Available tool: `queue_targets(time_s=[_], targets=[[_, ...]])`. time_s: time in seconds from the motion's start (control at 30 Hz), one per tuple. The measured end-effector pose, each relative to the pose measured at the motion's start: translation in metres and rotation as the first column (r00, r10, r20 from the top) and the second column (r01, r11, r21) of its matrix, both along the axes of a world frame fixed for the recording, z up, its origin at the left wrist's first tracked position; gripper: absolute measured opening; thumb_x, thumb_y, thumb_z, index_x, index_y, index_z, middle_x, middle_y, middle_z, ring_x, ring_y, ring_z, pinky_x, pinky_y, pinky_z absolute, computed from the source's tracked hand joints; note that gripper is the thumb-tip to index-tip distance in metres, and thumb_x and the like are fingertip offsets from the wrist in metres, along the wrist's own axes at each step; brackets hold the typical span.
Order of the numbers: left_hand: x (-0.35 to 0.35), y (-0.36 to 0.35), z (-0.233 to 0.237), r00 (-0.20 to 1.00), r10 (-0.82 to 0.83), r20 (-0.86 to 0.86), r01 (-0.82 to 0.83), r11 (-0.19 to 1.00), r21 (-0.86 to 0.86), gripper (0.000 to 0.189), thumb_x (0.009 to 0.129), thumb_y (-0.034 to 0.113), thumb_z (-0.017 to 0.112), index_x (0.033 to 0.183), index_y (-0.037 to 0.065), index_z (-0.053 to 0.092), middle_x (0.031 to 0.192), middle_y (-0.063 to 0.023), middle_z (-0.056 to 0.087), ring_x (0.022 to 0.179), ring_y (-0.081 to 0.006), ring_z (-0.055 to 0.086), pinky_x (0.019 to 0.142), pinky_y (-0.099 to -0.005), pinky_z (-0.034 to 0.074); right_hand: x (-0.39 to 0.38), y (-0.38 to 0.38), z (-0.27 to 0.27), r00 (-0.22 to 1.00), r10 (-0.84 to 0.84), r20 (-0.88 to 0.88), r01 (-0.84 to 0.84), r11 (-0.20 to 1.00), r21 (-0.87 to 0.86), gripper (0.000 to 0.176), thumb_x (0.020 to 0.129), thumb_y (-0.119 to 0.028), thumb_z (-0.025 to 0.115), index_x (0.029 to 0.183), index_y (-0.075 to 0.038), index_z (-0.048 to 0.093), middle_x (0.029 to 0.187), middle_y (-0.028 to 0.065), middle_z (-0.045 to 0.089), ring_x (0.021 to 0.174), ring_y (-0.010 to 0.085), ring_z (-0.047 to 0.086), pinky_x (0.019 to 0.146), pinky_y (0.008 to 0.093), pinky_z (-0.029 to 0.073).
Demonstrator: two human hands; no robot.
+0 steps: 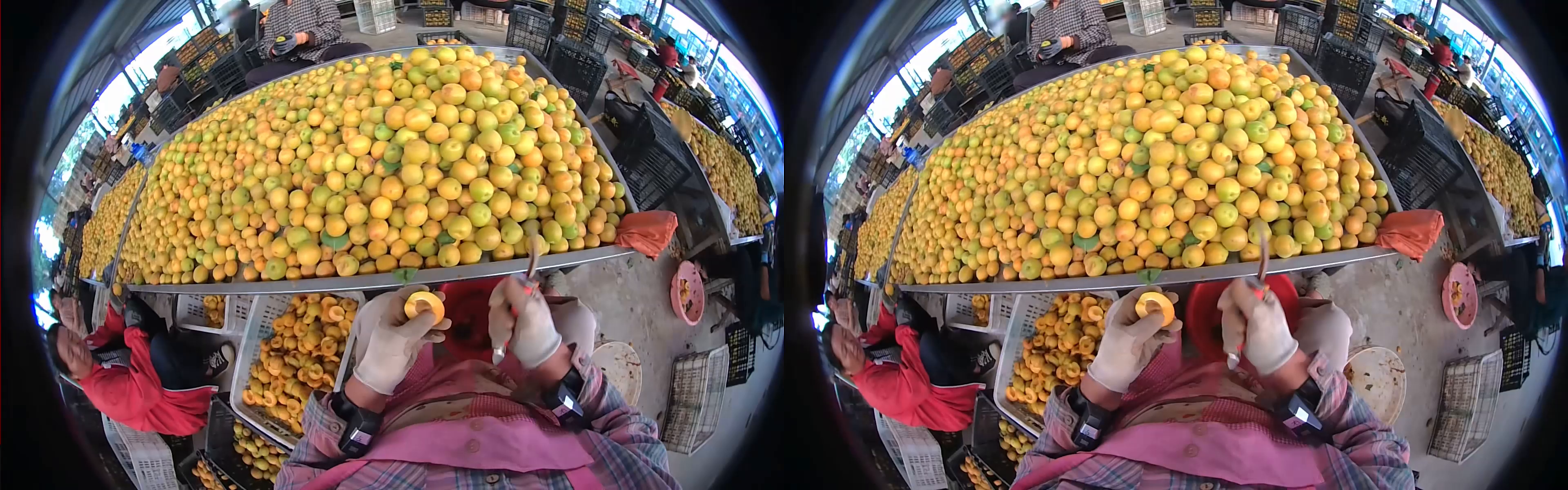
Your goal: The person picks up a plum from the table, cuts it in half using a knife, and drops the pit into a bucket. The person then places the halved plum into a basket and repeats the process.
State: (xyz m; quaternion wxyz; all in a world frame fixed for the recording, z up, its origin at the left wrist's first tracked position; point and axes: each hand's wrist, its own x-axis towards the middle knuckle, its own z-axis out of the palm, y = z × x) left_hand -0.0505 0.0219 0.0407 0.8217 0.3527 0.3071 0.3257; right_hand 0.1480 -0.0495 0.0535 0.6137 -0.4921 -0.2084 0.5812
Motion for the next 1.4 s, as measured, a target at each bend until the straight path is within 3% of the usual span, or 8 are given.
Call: queue_targets(time_s=[0.3, 0.57, 0.7, 0.77, 1.07, 1.17, 1.27, 1.4], targets=[[0.024, -0.009, 0.014, 0.912, 0.074, -0.403, 0.166, 0.832, 0.529, 0.036, 0.081, 0.009, 0.071, 0.114, 0.005, 0.056, 0.088, -0.0024, 0.062, 0.074, -0.0069, 0.059, 0.061, -0.0215, 0.046, -0.029, 0.037, 0.061, 0.805, -0.412, 0.427, 0.136, 0.828, 0.544, 0.026, 0.092, -0.01, 0.045, 0.067, -0.005, 0.043, 0.055, 0.0007, 0.042, 0.044, 0.0114, 0.041, 0.042, 0.0257, 0.032], [0.042, -0.014, 0.022, 0.764, 0.181, -0.619, 0.258, 0.794, 0.55, 0.044, 0.076, 0.016, 0.075, 0.113, 0.0, 0.057, 0.096, -0.0107, 0.063, 0.086, -0.0211, 0.062, 0.074, -0.0353, 0.051, -0.04, 0.031, 0.034, 0.96, -0.281, 0.005, 0.25, 0.86, 0.445, 0.014, 0.077, 0.0, 0.06, 0.069, -0.005, 0.05, 0.066, 0.0018, 0.048, 0.06, 0.0143, 0.051, 0.052, 0.0294, 0.044], [0.029, 0.024, -0.079, 0.556, 0.776, -0.299, 0.65, -0.182, 0.738, 0.032, 0.081, 0.012, 0.067, 0.111, 0.009, 0.055, 0.098, -0.0046, 0.062, 0.088, -0.02, 0.062, 0.071, -0.0338, 0.05, -0.031, 0.028, 0.04, 0.794, -0.42, 0.439, 0.009, 0.73, 0.683, 0.009, 0.082, -0.011, 0.065, 0.079, -0.003, 0.062, 0.068, 0.0113, 0.06, 0.062, 0.0243, 0.06, 0.057, 0.0338, 0.046], [0.035, -0.012, 0.002, 0.669, 0.428, -0.607, 0.488, 0.363, 0.794, 0.021, 0.084, 0.021, 0.062, 0.097, 0.004, 0.064, 0.085, -0.0144, 0.066, 0.076, -0.0293, 0.064, 0.067, -0.0383, 0.05, -0.028, 0.035, 0.033, 0.773, -0.419, 0.477, -0.033, 0.724, 0.689, 0.014, 0.084, -0.011, 0.065, 0.077, -0.001, 0.059, 0.064, 0.0125, 0.053, 0.058, 0.0215, 0.052, 0.056, 0.0329, 0.042], [0.054, -0.02, 0.006, 0.718, 0.387, -0.578, 0.47, 0.343, 0.813, 0.026, 0.081, 0.03, 0.067, 0.09, 0.006, 0.065, 0.08, -0.0161, 0.066, 0.073, -0.0347, 0.063, 0.062, -0.0433, 0.048, -0.02, 0.033, 0.026, 0.73, -0.464, 0.501, -0.044, 0.7, 0.713, 0.026, 0.088, -0.016, 0.063, 0.071, 0.001, 0.054, 0.058, 0.0082, 0.046, 0.056, 0.0148, 0.047, 0.053, 0.0323, 0.038], [0.062, -0.029, 0.036, 0.749, 0.264, -0.608, 0.426, 0.511, 0.747, 0.029, 0.08, 0.033, 0.068, 0.087, 0.005, 0.064, 0.079, -0.015, 0.065, 0.069, -0.0343, 0.062, 0.059, -0.0415, 0.047, 0.0, 0.03, 0.035, 0.991, 0.133, 0.01, -0.128, 0.925, 0.357, 0.029, 0.089, -0.02, 0.062, 0.07, 0.001, 0.054, 0.059, 0.004, 0.047, 0.057, 0.0129, 0.048, 0.054, 0.0293, 0.037], [0.055, -0.015, 0.02, 0.735, 0.34, -0.587, 0.568, 0.165, 0.806, 0.029, 0.08, 0.029, 0.071, 0.086, 0.002, 0.063, 0.071, -0.011, 0.061, 0.059, -0.0276, 0.057, 0.054, -0.0383, 0.044, -0.001, 0.03, 0.029, 0.997, 0.06, 0.051, -0.078, 0.809, 0.583, 0.03, 0.094, -0.023, 0.057, 0.071, -0.005, 0.052, 0.051, -0.003, 0.037, 0.044, 0.0068, 0.037, 0.043, 0.0254, 0.026], [0.059, -0.024, 0.033, 0.761, 0.106, -0.64, 0.464, 0.602, 0.65, 0.017, 0.079, 0.016, 0.071, 0.083, 0.005, 0.058, 0.065, -0.0024, 0.052, 0.053, -0.0152, 0.048, 0.049, -0.0297, 0.038, 0.003, 0.029, 0.031, 0.954, 0.2, -0.224, -0.099, 0.913, 0.396, 0.041, 0.102, -0.028, 0.042, 0.065, -0.01, 0.045, 0.047, -0.0038, 0.036, 0.036, 0.0076, 0.032, 0.037, 0.0244, 0.024]])
